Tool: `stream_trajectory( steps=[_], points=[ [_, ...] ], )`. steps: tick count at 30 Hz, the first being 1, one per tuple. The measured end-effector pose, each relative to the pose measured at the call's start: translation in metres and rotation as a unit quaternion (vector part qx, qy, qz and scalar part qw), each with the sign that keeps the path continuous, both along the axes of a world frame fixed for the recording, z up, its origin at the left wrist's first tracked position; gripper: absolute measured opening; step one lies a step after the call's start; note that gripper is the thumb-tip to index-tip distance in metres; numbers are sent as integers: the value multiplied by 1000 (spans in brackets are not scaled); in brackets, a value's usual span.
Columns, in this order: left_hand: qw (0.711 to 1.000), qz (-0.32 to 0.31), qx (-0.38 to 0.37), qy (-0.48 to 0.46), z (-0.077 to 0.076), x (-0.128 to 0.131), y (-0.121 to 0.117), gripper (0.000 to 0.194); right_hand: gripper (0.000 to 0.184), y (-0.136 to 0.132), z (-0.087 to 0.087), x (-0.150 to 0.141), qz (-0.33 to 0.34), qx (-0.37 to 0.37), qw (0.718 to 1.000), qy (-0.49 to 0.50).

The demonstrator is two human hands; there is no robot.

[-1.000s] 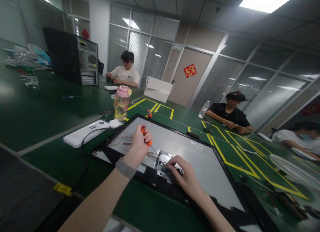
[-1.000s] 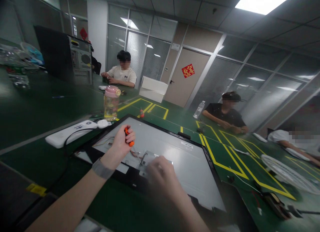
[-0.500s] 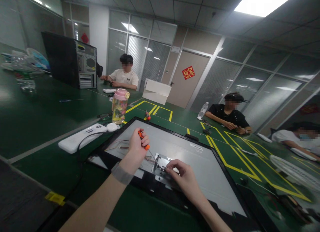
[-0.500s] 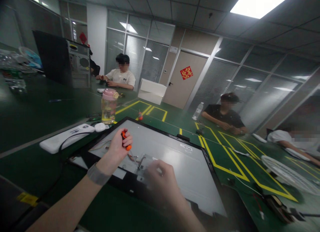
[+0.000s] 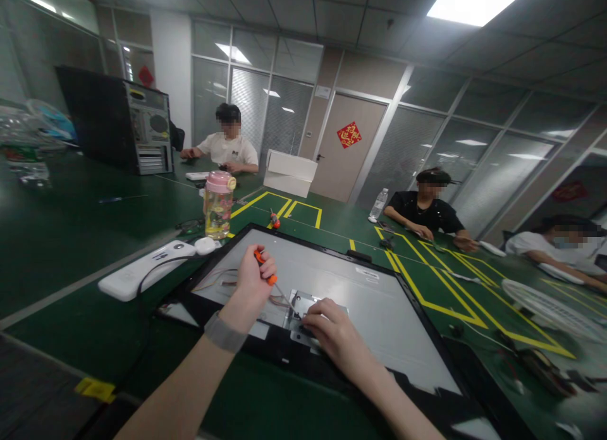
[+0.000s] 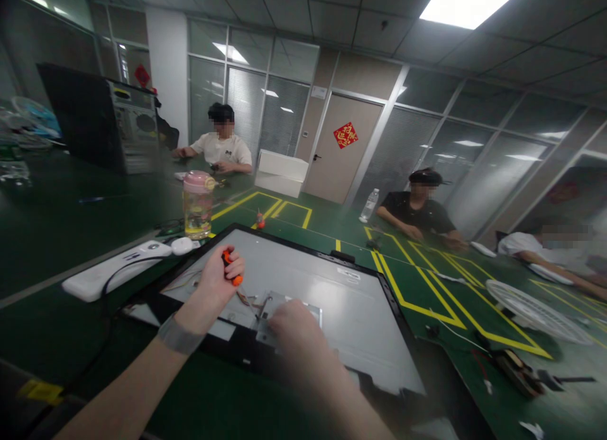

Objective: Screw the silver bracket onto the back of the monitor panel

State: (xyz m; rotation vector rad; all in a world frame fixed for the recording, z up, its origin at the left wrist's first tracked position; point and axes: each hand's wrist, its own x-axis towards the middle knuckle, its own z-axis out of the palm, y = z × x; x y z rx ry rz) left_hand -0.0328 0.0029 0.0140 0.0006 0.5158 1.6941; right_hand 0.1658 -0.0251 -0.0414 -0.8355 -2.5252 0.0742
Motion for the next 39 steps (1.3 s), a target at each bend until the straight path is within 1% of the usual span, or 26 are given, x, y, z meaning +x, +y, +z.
stream_trajectory(
  steps=[4, 8, 12, 15, 24, 30, 33, 36, 39],
  points=[
    [1000, -1, 3, 1, -1, -1, 1, 16, 3, 3, 0, -1, -8, 28, 999, -24],
    [1000, 0, 5, 4, -1, 0, 0, 17, 1, 5, -2, 0, -1, 43, 998, -35],
    [1000, -3, 6, 9, 2, 0, -2, 18, 6, 4, -3, 1, 2, 48, 998, -26],
    [1000, -6, 4, 12, 2, 0, -3, 17, 6, 4, -3, 1, 4, 48, 999, -24],
    [1000, -12, 9, 17, 1, 1, -3, 21, 12, 3, 0, -3, 12, 72, 995, -66],
    [1000, -5, 16, 16, 3, 0, -4, 18, 11, 1, 3, -2, 11, 89, 993, -76],
    [1000, -6, 14, 16, 3, -1, -4, 17, 15, 1, 3, -2, 11, 102, 992, -76],
    [1000, -5, 15, 13, 2, -2, -3, 17, 17, 1, 3, -3, 11, 103, 992, -77],
    [1000, -6, 18, 11, 1, -3, -2, 17, 15, 0, 4, -1, 12, 86, 994, -73]
  ],
)
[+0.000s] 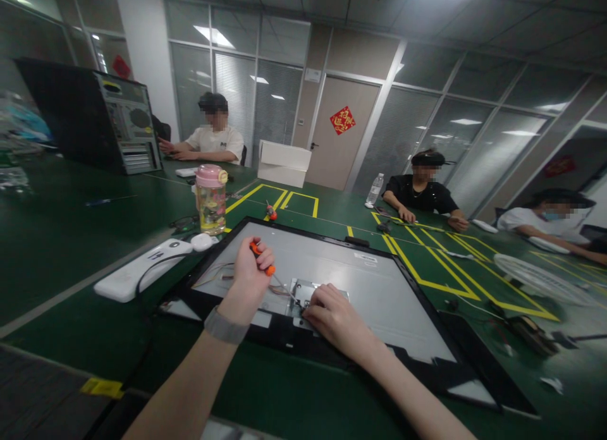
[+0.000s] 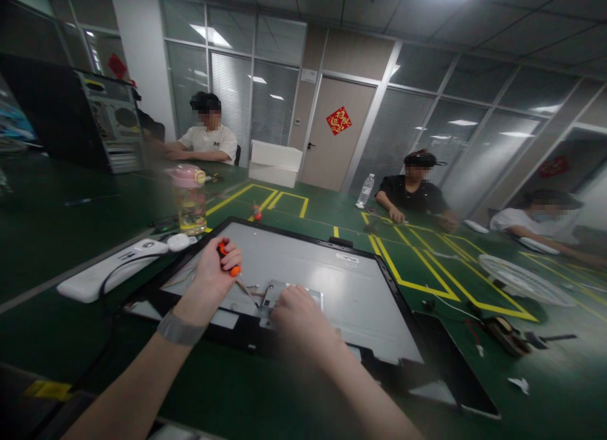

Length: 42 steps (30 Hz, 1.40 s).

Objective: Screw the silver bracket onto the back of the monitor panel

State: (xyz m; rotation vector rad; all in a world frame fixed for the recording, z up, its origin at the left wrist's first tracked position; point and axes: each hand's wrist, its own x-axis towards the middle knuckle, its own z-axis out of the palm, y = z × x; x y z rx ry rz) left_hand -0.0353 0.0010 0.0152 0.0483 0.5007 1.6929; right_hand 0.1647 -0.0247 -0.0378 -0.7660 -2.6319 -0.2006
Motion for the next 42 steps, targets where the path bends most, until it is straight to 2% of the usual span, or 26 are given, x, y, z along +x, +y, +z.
stream_trajectory(
  steps=[4, 12, 19, 22, 27, 31, 33, 37, 40, 42],
  points=[
    [1000, 5, -6, -6, 1, 1, 0, 17, 13, 0, 0, 4, -9, -15, 1000, 4],
    [1000, 9, -4, 1, 3, 6, -3, 18, 9, -1, 3, -1, -12, 25, 999, -35],
    [996, 81, 28, 30, 5, 12, -1, 17, 10, -12, -3, 8, -55, -55, 997, 15],
    [991, 104, 40, 76, 5, 14, 1, 19, 11, -15, -5, 9, -61, -62, 996, 32],
    [963, 131, 131, 197, 5, 22, -7, 10, 12, -16, -5, 7, -58, -93, 992, 54],
    [930, 160, 195, 266, 7, 29, -17, 21, 11, -9, -9, 30, -72, -164, 964, 195],
    [921, 149, 210, 291, 7, 34, -22, 23, 11, -3, -11, 51, -92, -195, 942, 256],
    [907, 76, 232, 344, 0, 45, -25, 25, 47, 7, -16, 89, -115, -305, 908, 263],
    [886, 20, 249, 390, -11, 56, -26, 27, 57, 14, -24, 101, -106, -341, 900, 248],
    [859, -9, 267, 437, -19, 62, -26, 26, 60, 17, -29, 102, -108, -354, 897, 241]
  ],
)
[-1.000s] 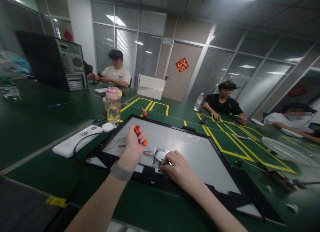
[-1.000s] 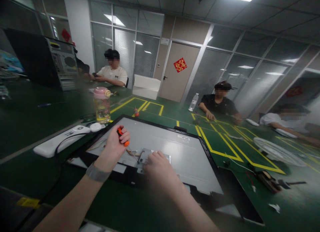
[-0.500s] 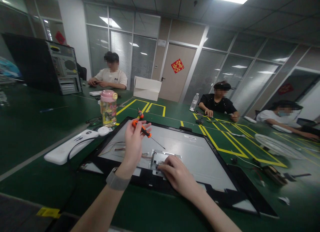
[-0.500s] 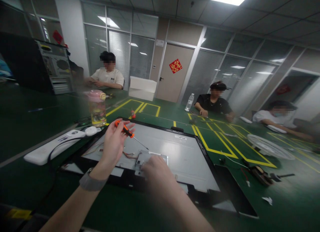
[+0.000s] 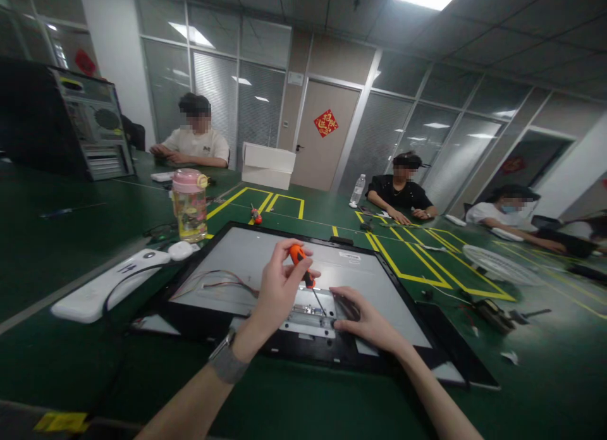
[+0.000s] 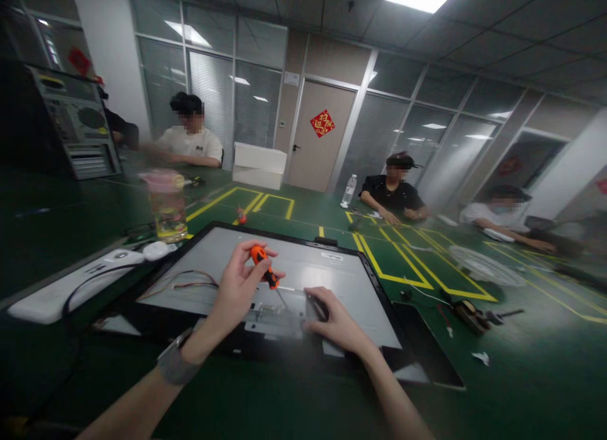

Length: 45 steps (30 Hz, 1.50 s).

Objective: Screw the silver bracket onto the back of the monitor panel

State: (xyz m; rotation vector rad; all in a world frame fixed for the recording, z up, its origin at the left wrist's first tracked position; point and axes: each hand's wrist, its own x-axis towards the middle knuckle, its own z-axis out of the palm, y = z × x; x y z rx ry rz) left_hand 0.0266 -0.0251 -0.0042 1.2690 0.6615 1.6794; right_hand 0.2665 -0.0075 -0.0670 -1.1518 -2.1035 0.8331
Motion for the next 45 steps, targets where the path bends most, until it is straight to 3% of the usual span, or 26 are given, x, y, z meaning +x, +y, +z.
stream_trajectory(
  steps=[5, 22, 31, 41, 45],
  points=[
    [995, -4, 27, 97, -10, 7, 1, 24, 62, 2, -3, -4, 0, 0, 1000, -10],
    [978, -11, 55, 203, -22, 17, -2, 23, 59, 1, -1, -6, 20, 15, 1000, -14],
    [989, 1, 45, 143, -17, 14, 0, 24, 60, 1, -2, -6, 22, 20, 999, -14],
    [976, -14, 59, 209, -21, 18, -4, 23, 60, 1, 0, -7, 21, 19, 999, -14],
    [981, -7, 63, 183, -18, 18, -4, 23, 60, 0, 2, -8, 19, 16, 999, -21]
  ],
)
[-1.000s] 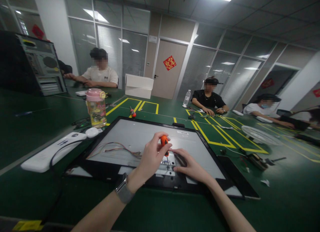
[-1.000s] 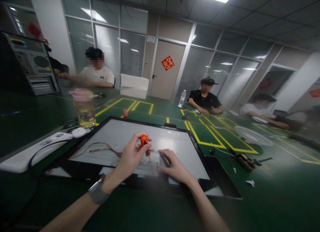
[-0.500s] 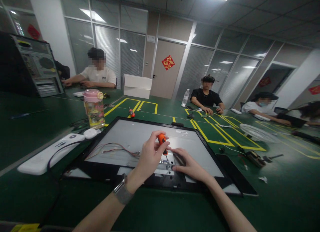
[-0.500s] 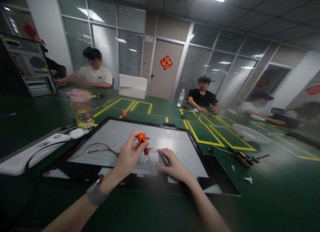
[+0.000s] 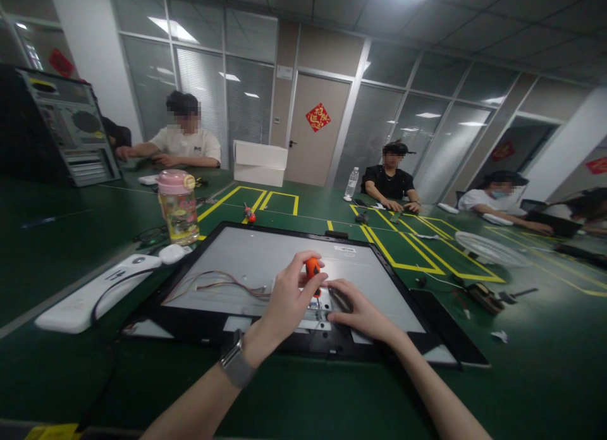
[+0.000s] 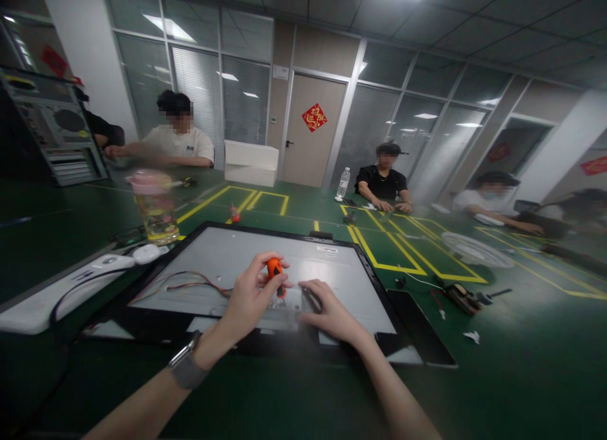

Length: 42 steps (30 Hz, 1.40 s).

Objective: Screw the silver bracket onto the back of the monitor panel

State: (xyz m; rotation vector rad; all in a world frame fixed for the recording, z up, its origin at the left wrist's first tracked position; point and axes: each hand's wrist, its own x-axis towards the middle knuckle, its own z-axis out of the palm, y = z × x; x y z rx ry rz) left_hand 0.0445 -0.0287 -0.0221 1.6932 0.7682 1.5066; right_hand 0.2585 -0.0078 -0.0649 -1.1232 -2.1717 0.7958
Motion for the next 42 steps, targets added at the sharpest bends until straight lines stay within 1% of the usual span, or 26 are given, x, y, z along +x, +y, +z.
stream_trajectory(
  steps=[3, 7, 11, 15, 17, 18, 20, 23, 25, 27, 29, 31, 32, 33, 35, 37, 38, 39, 41, 42],
  points=[
    [1000, 13, -2, -17, 0, -1, 2, 25, 61, -2, 3, -1, -2, 1, 1000, -8],
    [1000, 22, 0, 17, -3, -1, 3, 25, 60, -2, 4, 0, -1, 1, 1000, -9],
    [999, 12, 8, 42, -4, 0, 3, 26, 60, 1, 0, 1, 4, 4, 1000, -4],
    [996, 29, 40, 71, 7, 1, 1, 26, 60, 3, -5, 2, 4, 14, 1000, -1],
    [991, 50, 78, 97, 15, 2, 1, 25, 60, 4, -7, 3, 2, 19, 1000, 1],
    [988, 47, 91, 115, 19, 3, 1, 26, 60, 4, -8, 3, 0, 22, 1000, 2],
    [985, 16, 104, 138, 28, 5, 2, 33, 61, 5, -9, 4, -4, 24, 1000, 3],
    [975, -70, 119, 175, 41, 7, 8, 40, 62, 6, -11, 5, -9, 20, 1000, -1],
    [966, -116, 110, 201, 49, 7, 15, 40, 61, 6, -11, 5, -13, 20, 1000, -4],
    [964, -132, 93, 210, 53, 6, 23, 34, 59, 6, -11, 4, -15, 21, 1000, -6],
    [973, -123, 86, 176, 52, 6, 30, 31, 58, 5, -9, 3, -16, 20, 1000, -7],
    [984, -108, 68, 122, 47, 8, 33, 30, 58, 4, -6, 3, -14, 17, 1000, -9],
    [989, -90, 62, 96, 44, 8, 33, 28, 58, 3, -5, 2, -14, 17, 1000, -10],
    [990, -73, 66, 98, 40, 9, 32, 24, 58, 3, -3, 2, -14, 17, 1000, -9],
    [992, -7, 85, 92, 34, 11, 29, 15, 59, 2, -1, 1, -9, 15, 1000, -9],
    [990, 37, 103, 87, 30, 11, 28, 16, 60, 1, 1, 1, -5, 15, 1000, -9],
    [991, 41, 105, 78, 29, 11, 29, 19, 60, 1, 1, 1, -4, 13, 1000, -10],
    [993, 28, 96, 65, 28, 10, 30, 24, 60, 1, 2, 1, -2, 13, 1000, -11],
    [998, -33, 49, 20, 27, 6, 35, 31, 59, 2, 2, 1, 0, 13, 1000, -12],
    [997, -78, 0, -9, 27, 4, 38, 32, 60, 2, 2, 1, 1, 13, 1000, -13]
  ],
)
